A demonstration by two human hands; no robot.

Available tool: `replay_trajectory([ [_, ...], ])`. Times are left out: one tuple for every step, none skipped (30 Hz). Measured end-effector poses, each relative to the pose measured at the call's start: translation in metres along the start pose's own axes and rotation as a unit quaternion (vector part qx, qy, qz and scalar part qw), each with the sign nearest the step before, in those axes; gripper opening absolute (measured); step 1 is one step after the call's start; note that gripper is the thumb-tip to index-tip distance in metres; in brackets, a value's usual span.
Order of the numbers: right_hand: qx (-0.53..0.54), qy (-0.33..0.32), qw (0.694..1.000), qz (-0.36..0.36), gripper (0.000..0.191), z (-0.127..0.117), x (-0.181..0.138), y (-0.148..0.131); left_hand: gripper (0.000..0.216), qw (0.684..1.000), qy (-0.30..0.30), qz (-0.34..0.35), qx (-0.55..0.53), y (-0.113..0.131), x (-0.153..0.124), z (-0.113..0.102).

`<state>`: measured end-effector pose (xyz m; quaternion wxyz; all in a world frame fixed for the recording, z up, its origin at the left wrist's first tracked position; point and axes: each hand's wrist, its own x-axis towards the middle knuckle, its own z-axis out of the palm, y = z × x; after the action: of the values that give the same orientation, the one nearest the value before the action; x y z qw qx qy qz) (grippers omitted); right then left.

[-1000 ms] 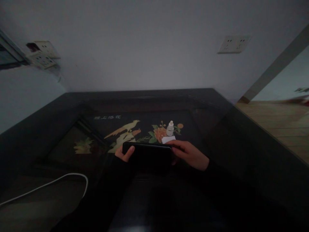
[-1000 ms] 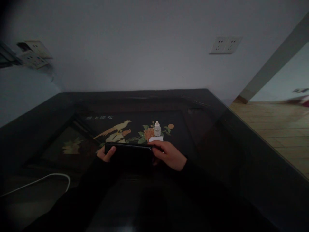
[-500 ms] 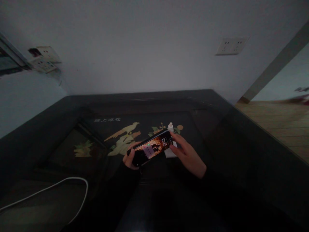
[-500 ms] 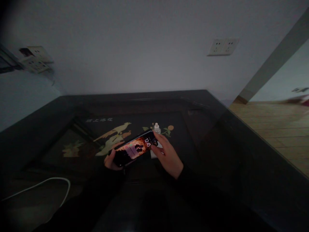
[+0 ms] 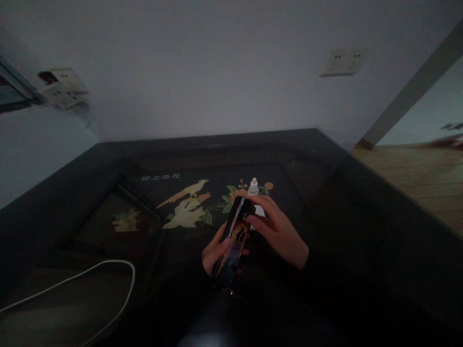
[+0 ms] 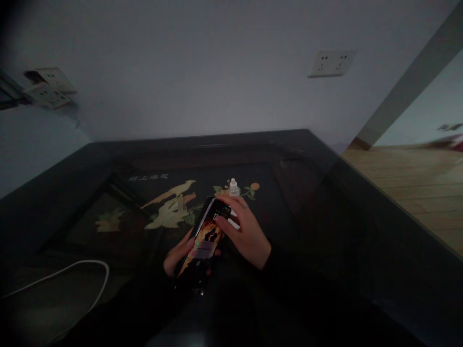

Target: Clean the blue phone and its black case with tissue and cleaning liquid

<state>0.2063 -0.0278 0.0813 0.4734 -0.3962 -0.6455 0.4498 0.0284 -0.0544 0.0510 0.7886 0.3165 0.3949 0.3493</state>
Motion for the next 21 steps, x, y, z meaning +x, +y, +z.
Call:
replay_trajectory([
  [0.006, 0.011, 1.0, -0.01, 0.03, 0.001, -0.001, -0.002, 0.082, 0.999, 0.018, 0.027, 0.015, 0.0, -0.002, 0.004],
  [0.01, 0.023, 0.999, -0.021, 0.029, 0.001, -0.002, -0.004, 0.082, 0.998, 0.03, 0.052, 0.03, 0.0, -0.005, 0.009],
  [0.012, 0.033, 0.999, -0.032, 0.028, 0.001, -0.003, -0.006, 0.082, 0.995, 0.039, 0.076, 0.045, 0.001, -0.007, 0.012],
  [0.012, 0.043, 0.998, -0.043, 0.029, 0.002, -0.005, -0.007, 0.08, 0.993, 0.044, 0.096, 0.058, 0.0, -0.009, 0.016],
  [0.011, 0.054, 0.997, -0.053, 0.03, 0.003, -0.006, -0.008, 0.079, 0.99, 0.046, 0.115, 0.069, 0.0, -0.011, 0.019],
  [0.01, 0.064, 0.996, -0.062, 0.031, 0.003, -0.007, -0.009, 0.076, 0.987, 0.045, 0.134, 0.077, -0.001, -0.012, 0.021],
  [0.009, 0.073, 0.995, -0.071, 0.033, 0.005, -0.009, -0.009, 0.074, 0.984, 0.044, 0.153, 0.083, -0.003, -0.013, 0.022],
  [0.009, 0.084, 0.993, -0.078, 0.036, 0.006, -0.01, -0.009, 0.072, 0.98, 0.045, 0.171, 0.087, -0.004, -0.013, 0.023],
  [0.011, 0.096, 0.992, -0.085, 0.037, 0.007, -0.011, -0.009, 0.07, 0.976, 0.049, 0.19, 0.091, -0.006, -0.012, 0.023],
  [0.013, 0.111, 0.99, -0.09, 0.038, 0.009, -0.012, -0.009, 0.067, 0.972, 0.06, 0.21, 0.091, -0.007, -0.011, 0.022],
  [0.015, 0.124, 0.988, -0.092, 0.038, 0.01, -0.013, -0.008, 0.064, 0.965, 0.078, 0.231, 0.092, -0.008, -0.009, 0.022],
  [0.018, 0.137, 0.986, -0.093, 0.038, 0.011, -0.013, -0.008, 0.062, 0.958, 0.097, 0.252, 0.095, -0.008, -0.008, 0.02],
  [0.024, 0.145, 0.985, -0.09, 0.037, 0.012, -0.012, -0.007, 0.061, 0.95, 0.115, 0.271, 0.101, -0.008, -0.006, 0.019],
  [0.036, 0.147, 0.985, -0.086, 0.038, 0.013, -0.012, -0.007, 0.061, 0.943, 0.129, 0.288, 0.108, -0.008, -0.005, 0.019],
  [0.056, 0.143, 0.985, -0.08, 0.039, 0.013, -0.011, -0.006, 0.062, 0.937, 0.136, 0.3, 0.115, -0.007, -0.005, 0.018],
  [0.082, 0.133, 0.985, -0.071, 0.042, 0.014, -0.01, -0.005, 0.063, 0.933, 0.137, 0.308, 0.122, -0.006, -0.005, 0.018],
  [0.111, 0.116, 0.985, -0.059, 0.046, 0.016, -0.009, -0.004, 0.064, 0.931, 0.135, 0.315, 0.129, -0.006, -0.005, 0.019],
  [0.141, 0.095, 0.985, -0.044, 0.05, 0.017, -0.009, -0.003, 0.065, 0.926, 0.136, 0.324, 0.138, -0.005, -0.006, 0.019],
  [0.167, 0.071, 0.983, -0.026, 0.056, 0.019, -0.009, -0.001, 0.064, 0.919, 0.142, 0.336, 0.149, -0.004, -0.007, 0.02],
  [0.189, 0.048, 0.981, -0.009, 0.062, 0.021, -0.009, 0.0, 0.064, 0.911, 0.149, 0.349, 0.164, -0.004, -0.008, 0.021],
  [0.207, 0.028, 0.978, 0.006, 0.068, 0.023, -0.01, 0.001, 0.064, 0.901, 0.156, 0.362, 0.18, -0.004, -0.009, 0.021],
])
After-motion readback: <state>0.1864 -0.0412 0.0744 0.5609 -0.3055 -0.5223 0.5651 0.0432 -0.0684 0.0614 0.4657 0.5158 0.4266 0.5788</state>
